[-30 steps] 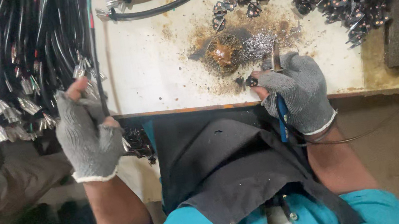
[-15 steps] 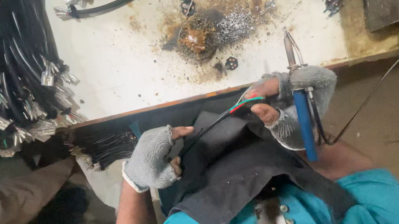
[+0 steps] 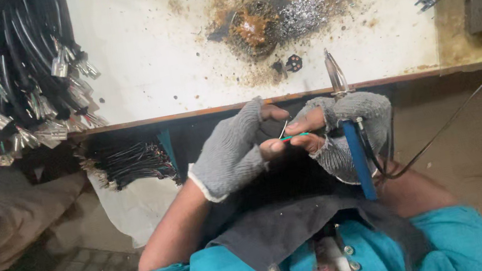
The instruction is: The person solders wires to electrical connectors at a workbench. They hold a connector in one hand and a soldering iron in the other, dip wires into flux, solder the wire ends to the connector terminals, and set finished connectors aside with the completed pile.
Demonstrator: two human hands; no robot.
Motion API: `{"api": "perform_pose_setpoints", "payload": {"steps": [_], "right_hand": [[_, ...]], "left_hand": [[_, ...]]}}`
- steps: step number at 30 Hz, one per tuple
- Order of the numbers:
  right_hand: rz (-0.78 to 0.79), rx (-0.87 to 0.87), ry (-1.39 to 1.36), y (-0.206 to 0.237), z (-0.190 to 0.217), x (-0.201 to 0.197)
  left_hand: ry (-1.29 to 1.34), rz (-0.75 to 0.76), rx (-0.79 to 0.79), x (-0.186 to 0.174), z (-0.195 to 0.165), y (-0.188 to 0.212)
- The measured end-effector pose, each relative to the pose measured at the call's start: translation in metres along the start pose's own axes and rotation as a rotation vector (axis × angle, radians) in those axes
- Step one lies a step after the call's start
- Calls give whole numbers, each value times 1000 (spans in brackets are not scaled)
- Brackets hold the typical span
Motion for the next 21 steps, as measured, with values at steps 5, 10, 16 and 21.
{"api": "perform_pose_setpoints", "payload": {"steps": [5,10,16,21], "right_hand": [[-110,-2,24,5,-5,-5],[-113,-95,96,4,-13,-8],[-214,-481,443,-8,-2,-9],[-235,-473,538,0,3,-6]], "left_hand": [[149,-55,64,13,4,-12],[-177,-134,86,8,-10,-14],[-457,-71,-68,8,-22,-17],[17,-204,-101,17,-20,-13]]}}
Point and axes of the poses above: each hand's wrist, its own y-axis away from the middle knuckle, its own x-axis out of the palm, z = x × y, the point moved 3 cm from there along -y, towards the middle knuckle, and after that the axes turned 8 degrees about y, right-handed, at the moved point
